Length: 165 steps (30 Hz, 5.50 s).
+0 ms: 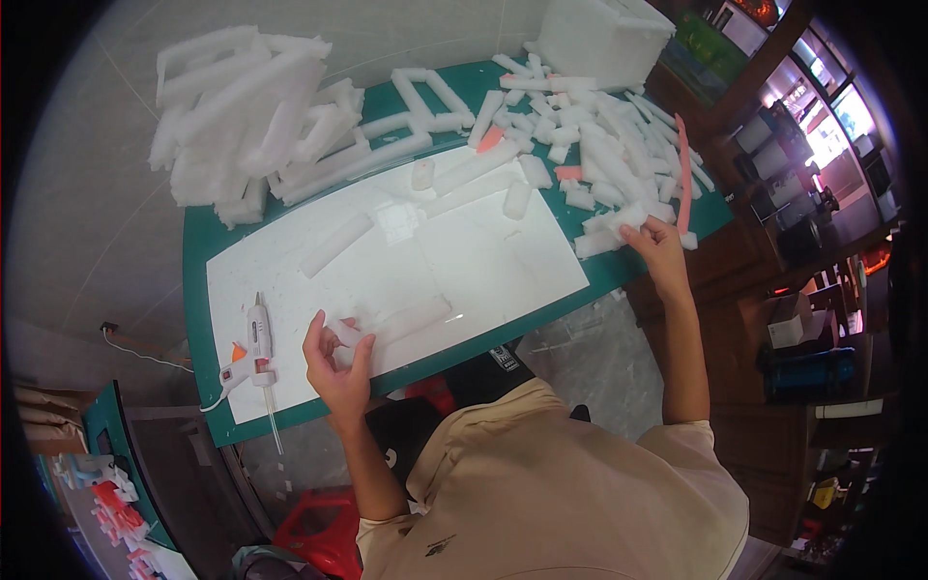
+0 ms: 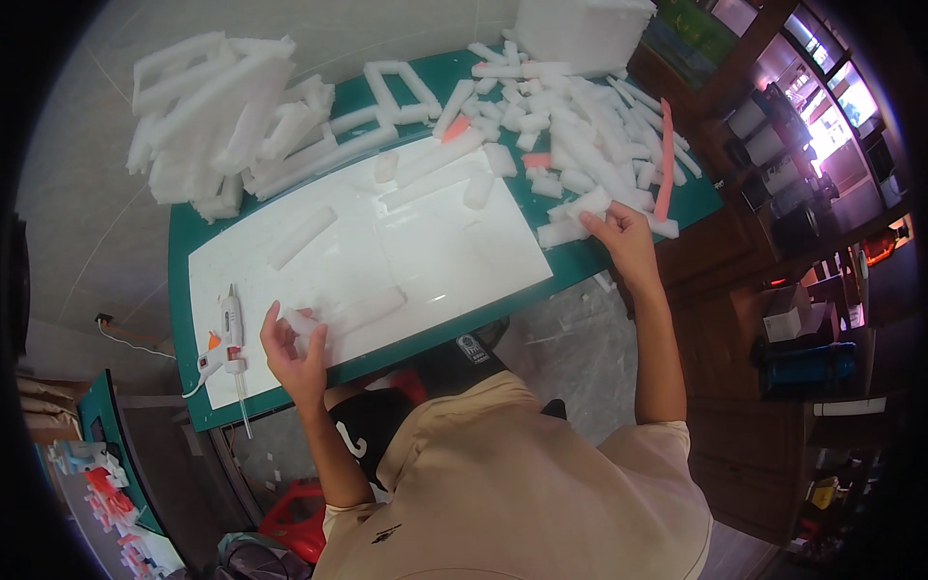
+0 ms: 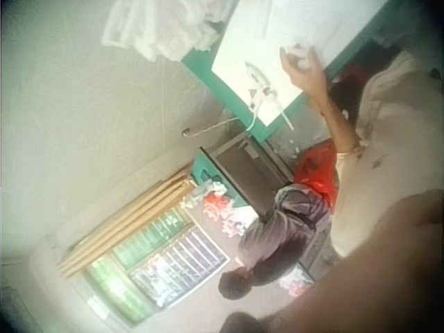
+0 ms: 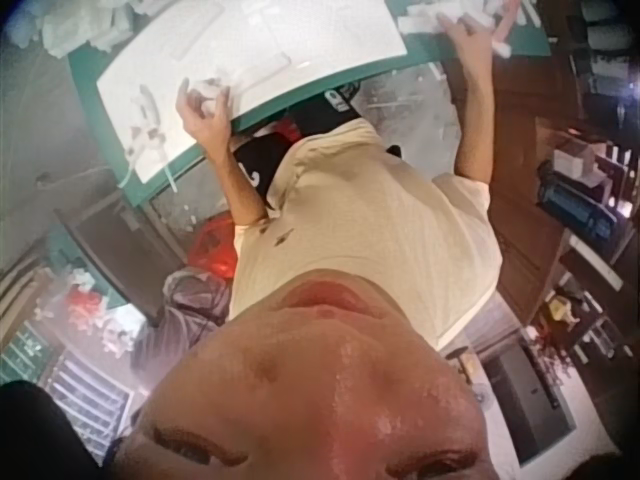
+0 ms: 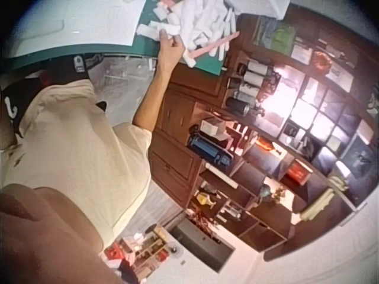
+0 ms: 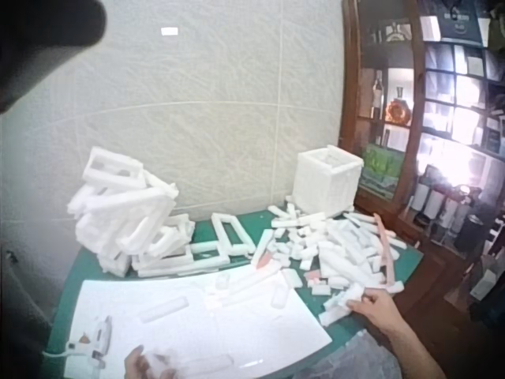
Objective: Glue white foam blocks together using a hot glue gun to create a structure.
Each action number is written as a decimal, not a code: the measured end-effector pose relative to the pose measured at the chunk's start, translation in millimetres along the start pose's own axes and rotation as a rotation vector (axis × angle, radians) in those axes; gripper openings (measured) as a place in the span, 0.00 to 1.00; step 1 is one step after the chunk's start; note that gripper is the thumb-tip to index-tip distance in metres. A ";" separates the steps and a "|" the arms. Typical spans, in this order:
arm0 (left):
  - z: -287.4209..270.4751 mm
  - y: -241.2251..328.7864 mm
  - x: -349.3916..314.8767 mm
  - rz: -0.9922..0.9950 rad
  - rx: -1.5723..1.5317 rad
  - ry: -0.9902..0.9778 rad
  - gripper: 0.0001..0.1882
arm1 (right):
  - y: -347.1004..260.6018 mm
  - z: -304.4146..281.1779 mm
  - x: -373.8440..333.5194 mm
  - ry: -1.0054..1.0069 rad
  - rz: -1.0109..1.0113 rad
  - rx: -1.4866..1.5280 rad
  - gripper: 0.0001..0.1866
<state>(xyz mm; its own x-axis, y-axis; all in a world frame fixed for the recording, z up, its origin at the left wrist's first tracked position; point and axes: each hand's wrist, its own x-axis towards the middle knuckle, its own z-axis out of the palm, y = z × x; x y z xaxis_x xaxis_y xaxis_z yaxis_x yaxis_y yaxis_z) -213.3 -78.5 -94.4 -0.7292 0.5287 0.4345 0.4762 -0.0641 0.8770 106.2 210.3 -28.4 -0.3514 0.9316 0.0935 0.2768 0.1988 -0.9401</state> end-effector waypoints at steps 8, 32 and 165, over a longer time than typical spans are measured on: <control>0.0 1.4 -0.1 -0.011 0.006 0.000 0.36 | 11.4 1.3 1.6 -0.004 -0.007 0.058 0.10; -0.8 -2.0 -0.5 -0.026 0.011 -0.007 0.37 | 10.6 3.0 -2.5 -0.026 -0.036 0.073 0.12; -71.7 28.7 8.7 -0.090 0.261 -0.090 0.06 | -24.4 99.8 -37.7 -0.702 0.089 0.587 0.33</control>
<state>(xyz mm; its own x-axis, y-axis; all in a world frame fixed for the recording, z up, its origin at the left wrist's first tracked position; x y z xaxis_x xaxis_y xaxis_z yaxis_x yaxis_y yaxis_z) -241.2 -136.4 -50.8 -0.7333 0.5960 0.3271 0.5304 0.2007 0.8236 23.4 140.0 -41.7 -0.8662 0.4990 -0.0267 -0.1027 -0.2299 -0.9678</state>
